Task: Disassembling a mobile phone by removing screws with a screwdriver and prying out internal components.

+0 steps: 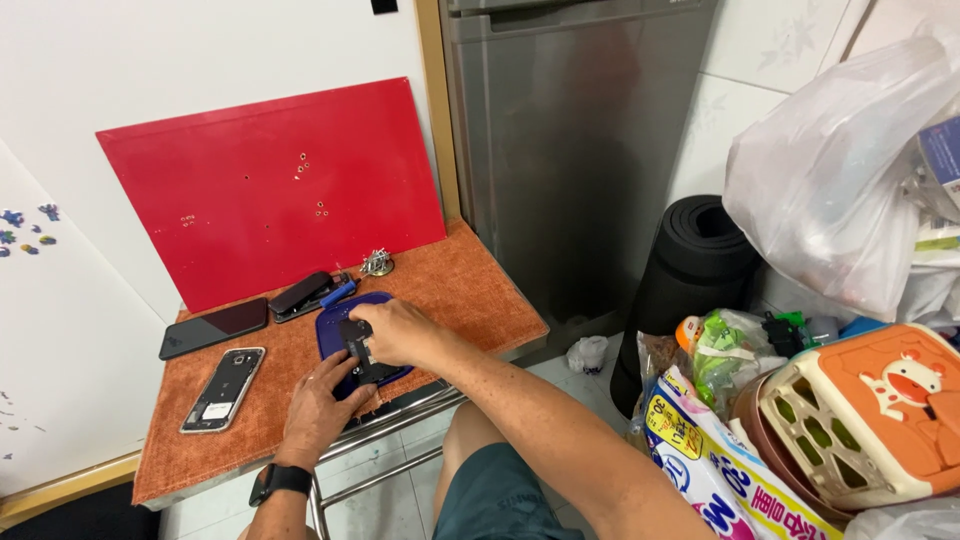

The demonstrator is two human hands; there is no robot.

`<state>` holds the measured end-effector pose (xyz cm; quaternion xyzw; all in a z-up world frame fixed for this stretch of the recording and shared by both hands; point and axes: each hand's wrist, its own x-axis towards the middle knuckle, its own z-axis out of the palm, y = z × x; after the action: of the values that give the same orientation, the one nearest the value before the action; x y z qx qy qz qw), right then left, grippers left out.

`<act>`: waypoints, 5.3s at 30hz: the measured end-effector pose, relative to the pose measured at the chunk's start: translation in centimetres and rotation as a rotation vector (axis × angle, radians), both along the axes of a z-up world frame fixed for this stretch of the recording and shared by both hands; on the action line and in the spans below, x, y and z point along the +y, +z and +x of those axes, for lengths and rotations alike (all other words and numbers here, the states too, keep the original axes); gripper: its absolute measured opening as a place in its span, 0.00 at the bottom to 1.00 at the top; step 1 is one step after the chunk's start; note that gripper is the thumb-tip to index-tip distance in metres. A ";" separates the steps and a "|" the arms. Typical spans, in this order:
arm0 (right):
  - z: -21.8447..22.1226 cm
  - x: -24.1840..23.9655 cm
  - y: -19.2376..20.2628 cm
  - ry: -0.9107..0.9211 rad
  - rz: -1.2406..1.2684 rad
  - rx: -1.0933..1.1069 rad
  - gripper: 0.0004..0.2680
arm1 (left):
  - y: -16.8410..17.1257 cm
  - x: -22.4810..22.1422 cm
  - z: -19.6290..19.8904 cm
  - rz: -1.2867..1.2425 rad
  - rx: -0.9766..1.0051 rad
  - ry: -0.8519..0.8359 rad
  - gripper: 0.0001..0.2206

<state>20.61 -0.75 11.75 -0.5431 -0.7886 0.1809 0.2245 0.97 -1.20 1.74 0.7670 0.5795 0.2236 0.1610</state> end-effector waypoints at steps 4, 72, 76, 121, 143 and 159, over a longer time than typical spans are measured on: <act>-0.1 2.1 -2.4 0.001 0.176 -0.043 0.17 | 0.6 -0.3 0.2 -0.038 0.011 0.028 0.29; 1.8 2.6 -2.0 0.122 0.259 -0.008 0.10 | -4.3 1.6 -1.3 0.257 -0.110 -0.151 0.16; 1.5 0.6 0.3 0.198 0.132 0.076 0.16 | -4.3 1.9 -1.5 0.223 -0.157 -0.117 0.14; 1.5 1.5 -1.6 -0.070 0.308 -0.184 0.05 | -4.1 1.9 -1.5 0.344 -0.163 -0.218 0.11; 0.8 0.3 0.4 0.051 -0.099 0.029 0.24 | -2.8 1.1 -1.5 0.262 -0.158 -0.209 0.13; 1.4 0.9 -0.9 0.118 0.247 -0.033 0.11 | -2.2 1.0 -1.2 0.241 -0.138 -0.201 0.23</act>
<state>21.97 0.10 10.89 -0.4668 -0.8391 0.0866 0.2656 -0.24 -0.17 -0.43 0.8178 0.4563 0.3263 0.1286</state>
